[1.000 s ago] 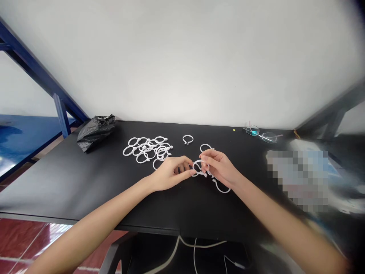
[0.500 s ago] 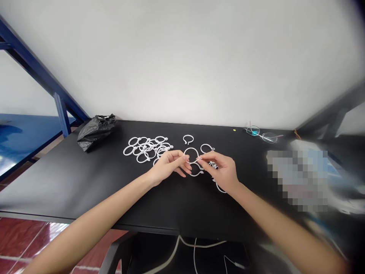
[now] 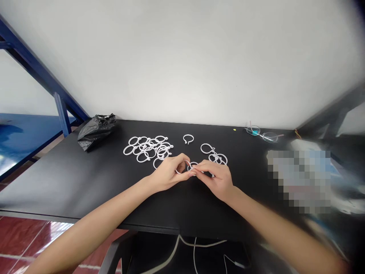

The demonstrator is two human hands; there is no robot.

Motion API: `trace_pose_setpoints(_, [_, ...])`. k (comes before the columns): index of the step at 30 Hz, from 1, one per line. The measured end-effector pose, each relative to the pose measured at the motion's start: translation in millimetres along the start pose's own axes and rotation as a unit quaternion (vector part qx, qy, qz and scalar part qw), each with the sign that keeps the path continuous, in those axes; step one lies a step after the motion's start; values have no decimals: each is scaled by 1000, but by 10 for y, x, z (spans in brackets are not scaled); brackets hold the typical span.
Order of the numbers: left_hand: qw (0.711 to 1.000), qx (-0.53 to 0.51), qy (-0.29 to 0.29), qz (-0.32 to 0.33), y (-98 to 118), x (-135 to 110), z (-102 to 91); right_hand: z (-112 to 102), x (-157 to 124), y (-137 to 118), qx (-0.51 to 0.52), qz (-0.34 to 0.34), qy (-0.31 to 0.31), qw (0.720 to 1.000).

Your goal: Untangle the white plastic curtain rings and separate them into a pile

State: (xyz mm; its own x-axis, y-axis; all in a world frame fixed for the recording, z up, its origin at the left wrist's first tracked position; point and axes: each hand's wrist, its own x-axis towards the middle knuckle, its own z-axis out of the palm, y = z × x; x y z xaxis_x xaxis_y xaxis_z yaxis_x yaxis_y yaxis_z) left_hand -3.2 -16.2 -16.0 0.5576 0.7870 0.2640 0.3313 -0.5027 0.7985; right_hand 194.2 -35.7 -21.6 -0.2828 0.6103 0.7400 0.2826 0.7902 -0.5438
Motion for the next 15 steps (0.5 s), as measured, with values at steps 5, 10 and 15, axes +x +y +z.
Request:
trace_pose_setpoints(5, [999, 20, 25, 12, 7, -15, 24, 34, 0, -57, 16, 16, 6, 1000])
trace_pose_setpoints(10, [992, 114, 25, 48, -1, -2, -24, -37, 50, 1, 7, 52, -7, 999])
trace_pose_setpoints(15, [923, 345, 149, 81, -172, 52, -255, -206, 113, 233, -104, 168, 8, 980])
